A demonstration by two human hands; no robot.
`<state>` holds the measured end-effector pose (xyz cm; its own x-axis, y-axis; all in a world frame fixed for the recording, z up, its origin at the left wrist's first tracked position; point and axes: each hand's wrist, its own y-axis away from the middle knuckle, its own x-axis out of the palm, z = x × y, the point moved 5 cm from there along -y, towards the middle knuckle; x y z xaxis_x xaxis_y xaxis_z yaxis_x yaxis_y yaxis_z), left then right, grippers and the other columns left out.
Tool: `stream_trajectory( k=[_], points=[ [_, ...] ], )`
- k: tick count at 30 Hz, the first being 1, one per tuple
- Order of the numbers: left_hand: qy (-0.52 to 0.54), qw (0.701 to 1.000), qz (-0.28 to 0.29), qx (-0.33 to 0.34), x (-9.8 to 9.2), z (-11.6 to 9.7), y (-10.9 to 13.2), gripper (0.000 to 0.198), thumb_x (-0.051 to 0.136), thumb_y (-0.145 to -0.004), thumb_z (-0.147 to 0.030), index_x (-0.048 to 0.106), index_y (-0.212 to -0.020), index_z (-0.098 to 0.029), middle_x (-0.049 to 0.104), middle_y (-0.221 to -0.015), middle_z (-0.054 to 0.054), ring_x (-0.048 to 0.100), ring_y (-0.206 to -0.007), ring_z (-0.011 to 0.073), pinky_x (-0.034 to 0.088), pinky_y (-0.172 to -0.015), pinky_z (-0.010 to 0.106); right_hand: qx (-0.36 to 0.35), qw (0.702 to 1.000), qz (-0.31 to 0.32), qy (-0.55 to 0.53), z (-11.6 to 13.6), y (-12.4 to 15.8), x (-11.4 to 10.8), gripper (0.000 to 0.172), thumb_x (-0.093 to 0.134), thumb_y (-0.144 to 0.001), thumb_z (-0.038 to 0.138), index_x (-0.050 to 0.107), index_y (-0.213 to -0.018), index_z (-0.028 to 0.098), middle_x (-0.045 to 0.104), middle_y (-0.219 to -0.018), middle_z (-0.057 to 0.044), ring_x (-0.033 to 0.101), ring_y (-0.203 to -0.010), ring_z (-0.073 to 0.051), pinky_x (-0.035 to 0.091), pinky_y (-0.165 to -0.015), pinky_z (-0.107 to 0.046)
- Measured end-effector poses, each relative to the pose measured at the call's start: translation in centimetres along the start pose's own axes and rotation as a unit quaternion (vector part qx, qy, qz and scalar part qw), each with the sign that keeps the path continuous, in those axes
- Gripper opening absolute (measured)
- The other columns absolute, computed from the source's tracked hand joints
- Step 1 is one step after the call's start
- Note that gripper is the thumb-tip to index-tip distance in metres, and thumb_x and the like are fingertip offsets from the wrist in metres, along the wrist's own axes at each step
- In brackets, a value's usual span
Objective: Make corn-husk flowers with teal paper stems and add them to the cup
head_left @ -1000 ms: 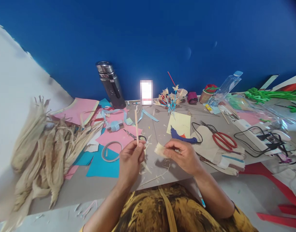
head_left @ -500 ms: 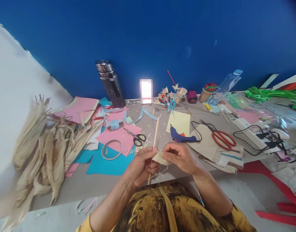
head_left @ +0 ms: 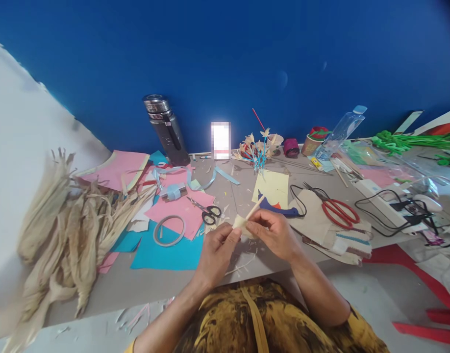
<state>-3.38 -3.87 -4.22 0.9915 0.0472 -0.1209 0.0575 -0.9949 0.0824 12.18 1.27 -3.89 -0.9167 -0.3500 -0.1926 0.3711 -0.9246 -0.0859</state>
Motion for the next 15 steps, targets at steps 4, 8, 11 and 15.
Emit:
stream_trajectory(
  k=[4, 8, 11, 15],
  points=[
    [0.017, 0.998, 0.021, -0.048, 0.3, 0.7, -0.1, 0.053, 0.056, -0.088, -0.057, 0.06, -0.055, -0.017, 0.038, -0.044, -0.004, 0.033, -0.045, 0.0092, 0.023, -0.047, 0.024, -0.033, 0.999, 0.004, 0.029, 0.4, 0.1, 0.2, 0.024, 0.065, -0.089, 0.039, 0.07, -0.089, 0.016, 0.059, -0.067, 0.001, 0.051, -0.06, -0.012, 0.043, -0.057, -0.022],
    [0.096, 0.993, -0.013, -0.063, 0.5, 0.9, 0.0, 0.032, 0.067, -0.083, -0.049, 0.066, -0.081, -0.017, 0.058, -0.063, -0.001, 0.043, -0.045, 0.0085, 0.029, -0.044, 0.021, -0.056, 0.997, -0.013, 0.042, 1.0, 0.3, 0.5, 0.025, 0.065, -0.089, 0.036, 0.067, -0.074, 0.016, 0.058, -0.062, 0.001, 0.049, -0.056, -0.011, 0.041, -0.053, -0.021],
    [0.062, 0.989, -0.129, 0.03, -0.4, 0.0, 0.4, 0.024, 0.073, -0.08, -0.036, 0.065, -0.098, -0.021, 0.064, -0.088, 0.002, 0.053, -0.056, 0.009, 0.04, -0.05, 0.021, -0.038, 0.998, -0.047, 0.023, 0.8, 0.5, 0.8, 0.026, 0.065, -0.088, 0.035, 0.065, -0.071, 0.016, 0.056, -0.06, 0.002, 0.047, -0.053, -0.01, 0.04, -0.051, -0.021],
    [-0.069, 0.968, -0.168, 0.173, -0.6, -1.3, 0.8, 0.009, 0.067, -0.087, -0.028, 0.073, -0.086, -0.021, 0.063, -0.093, 0.004, 0.059, -0.073, 0.0124, 0.045, -0.058, 0.022, -0.043, 0.995, -0.088, 0.031, 0.6, 0.7, 1.0, 0.023, 0.065, -0.088, 0.033, 0.064, -0.071, 0.017, 0.055, -0.056, 0.003, 0.046, -0.051, -0.01, 0.039, -0.05, -0.021]
  ],
)
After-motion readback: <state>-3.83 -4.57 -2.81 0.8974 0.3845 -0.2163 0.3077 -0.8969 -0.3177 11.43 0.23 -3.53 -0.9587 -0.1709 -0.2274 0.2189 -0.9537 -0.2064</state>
